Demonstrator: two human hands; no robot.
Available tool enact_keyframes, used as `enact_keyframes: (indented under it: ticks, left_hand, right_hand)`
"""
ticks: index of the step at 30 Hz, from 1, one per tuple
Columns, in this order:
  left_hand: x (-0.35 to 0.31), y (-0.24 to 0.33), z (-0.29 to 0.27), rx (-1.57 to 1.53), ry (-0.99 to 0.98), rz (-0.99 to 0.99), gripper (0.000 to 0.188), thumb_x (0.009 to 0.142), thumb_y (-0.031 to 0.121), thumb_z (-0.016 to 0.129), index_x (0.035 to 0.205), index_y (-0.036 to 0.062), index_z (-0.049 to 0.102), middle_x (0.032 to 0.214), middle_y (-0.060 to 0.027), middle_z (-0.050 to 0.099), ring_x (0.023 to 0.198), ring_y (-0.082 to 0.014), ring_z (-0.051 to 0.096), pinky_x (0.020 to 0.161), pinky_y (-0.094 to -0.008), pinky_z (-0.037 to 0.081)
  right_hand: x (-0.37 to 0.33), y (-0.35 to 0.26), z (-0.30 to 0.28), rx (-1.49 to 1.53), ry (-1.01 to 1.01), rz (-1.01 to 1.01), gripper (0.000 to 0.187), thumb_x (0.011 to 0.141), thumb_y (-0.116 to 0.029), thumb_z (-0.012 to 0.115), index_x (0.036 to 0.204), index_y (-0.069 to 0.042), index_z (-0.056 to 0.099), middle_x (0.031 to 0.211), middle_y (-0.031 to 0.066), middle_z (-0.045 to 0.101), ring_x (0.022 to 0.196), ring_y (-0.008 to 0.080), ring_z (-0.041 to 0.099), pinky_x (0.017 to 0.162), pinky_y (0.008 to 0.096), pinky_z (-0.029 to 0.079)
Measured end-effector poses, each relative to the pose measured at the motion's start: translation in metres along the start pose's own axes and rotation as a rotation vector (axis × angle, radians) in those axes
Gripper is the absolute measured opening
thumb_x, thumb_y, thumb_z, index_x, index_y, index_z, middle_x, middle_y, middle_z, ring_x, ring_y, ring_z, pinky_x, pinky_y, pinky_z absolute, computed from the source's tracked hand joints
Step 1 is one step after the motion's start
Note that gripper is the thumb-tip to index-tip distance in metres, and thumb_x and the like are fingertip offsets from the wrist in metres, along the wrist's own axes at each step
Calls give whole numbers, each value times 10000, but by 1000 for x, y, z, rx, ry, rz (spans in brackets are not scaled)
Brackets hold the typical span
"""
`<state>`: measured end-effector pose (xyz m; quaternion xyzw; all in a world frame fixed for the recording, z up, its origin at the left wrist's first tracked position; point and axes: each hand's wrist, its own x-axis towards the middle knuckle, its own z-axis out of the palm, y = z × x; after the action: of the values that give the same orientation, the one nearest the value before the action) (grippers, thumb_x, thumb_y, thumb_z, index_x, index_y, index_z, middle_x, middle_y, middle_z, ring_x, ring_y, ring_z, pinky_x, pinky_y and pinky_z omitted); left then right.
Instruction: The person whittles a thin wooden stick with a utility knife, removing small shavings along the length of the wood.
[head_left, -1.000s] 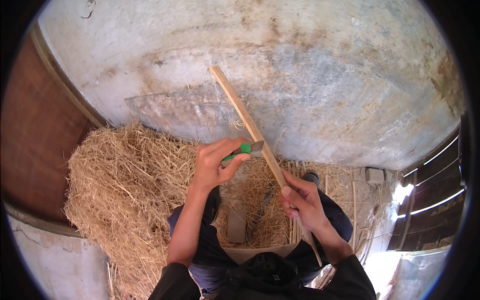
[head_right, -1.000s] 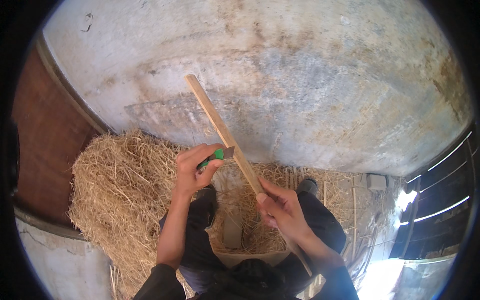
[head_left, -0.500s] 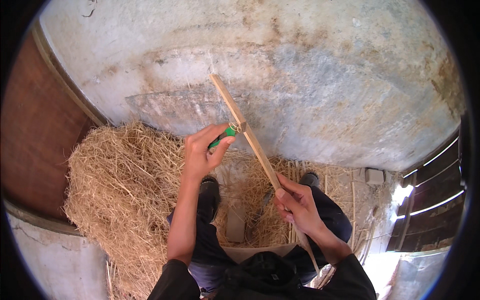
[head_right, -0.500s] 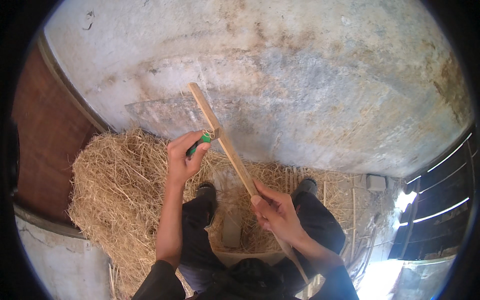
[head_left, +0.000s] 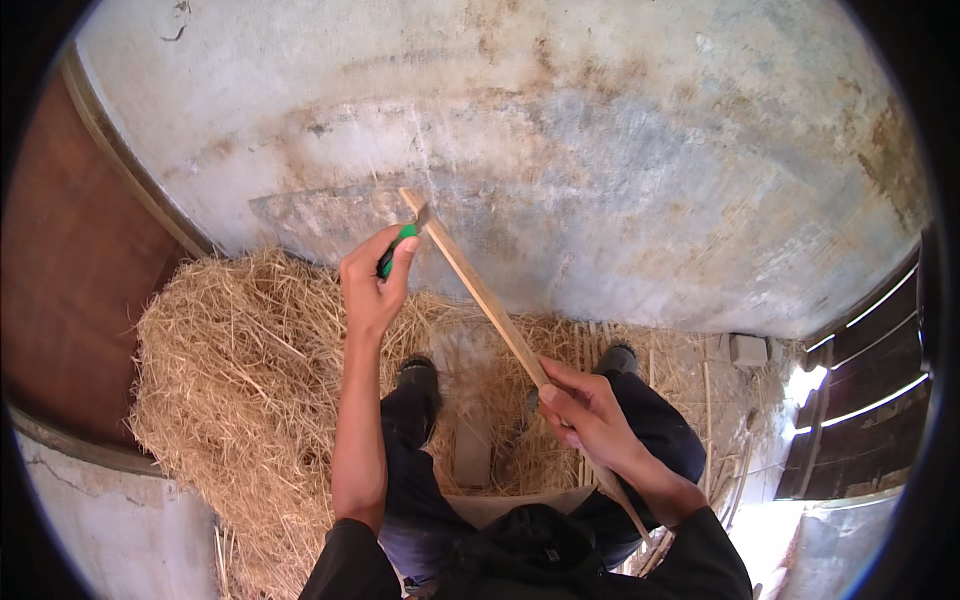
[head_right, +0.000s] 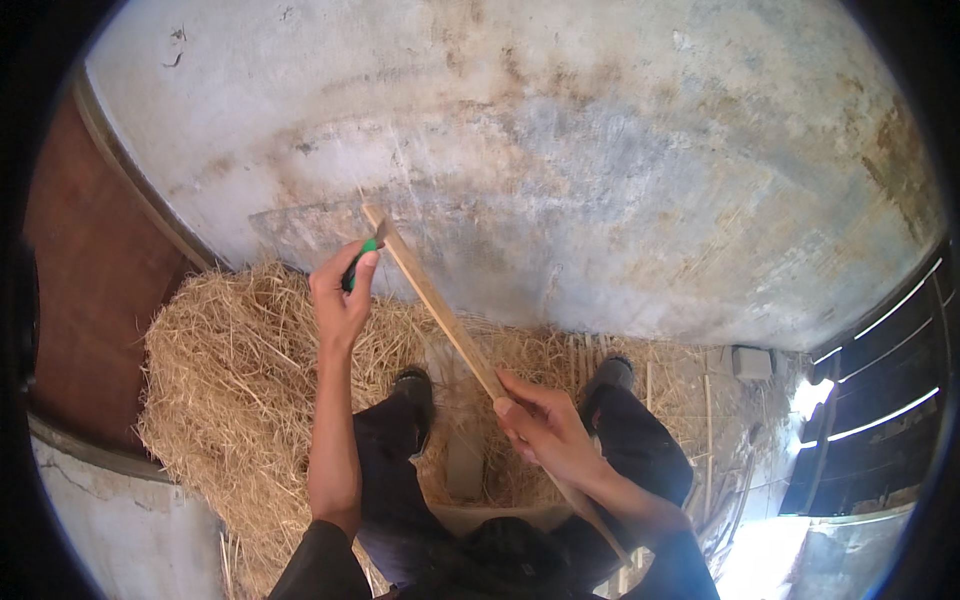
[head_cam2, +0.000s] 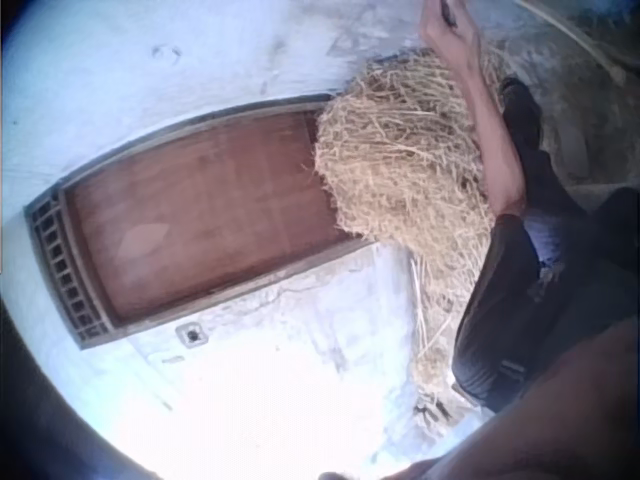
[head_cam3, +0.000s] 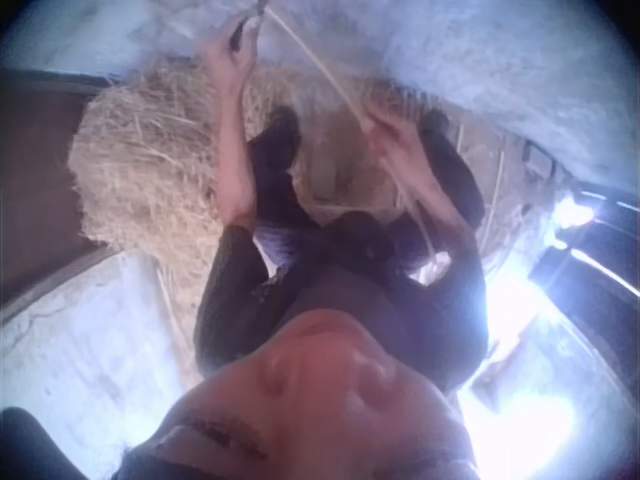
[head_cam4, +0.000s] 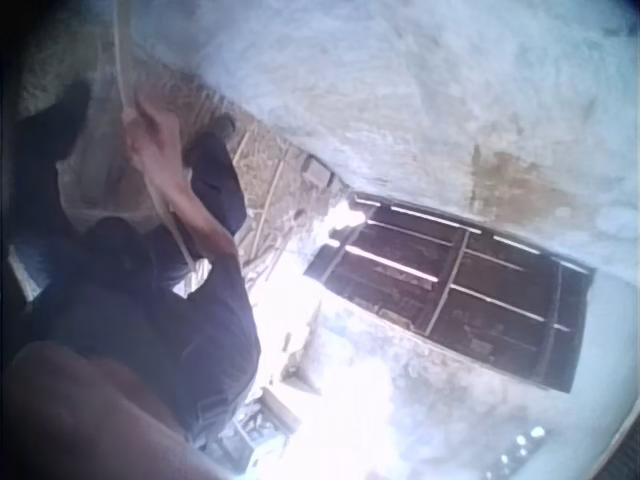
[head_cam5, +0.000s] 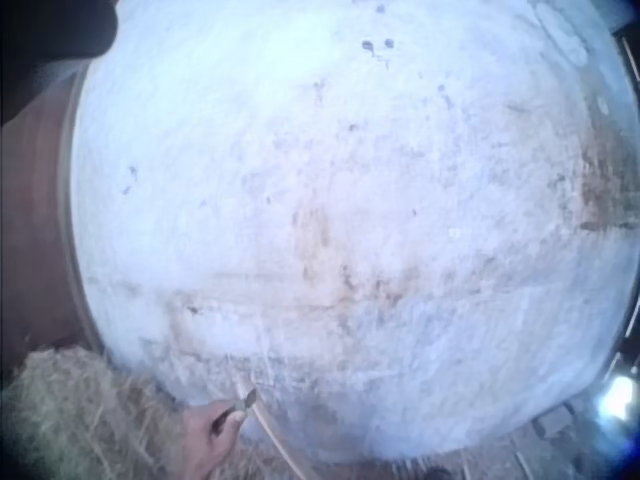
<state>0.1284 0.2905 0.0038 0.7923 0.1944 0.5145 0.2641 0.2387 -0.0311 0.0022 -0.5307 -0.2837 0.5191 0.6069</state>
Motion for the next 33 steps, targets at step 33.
enact_keyframes:
  ticks: [33]
  left_hand:
    - [-48, 59, 66, -928, -451, -772, 265, 1095, 353, 707, 1079, 89, 690, 608, 92, 421, 478, -25, 321, 474, -246, 259]
  right_hand:
    - [20, -2, -19, 216, -92, 78, 619, 1179, -441, 369, 1616, -19, 483, 709, -20, 522, 535, 65, 433, 487, 234, 353]
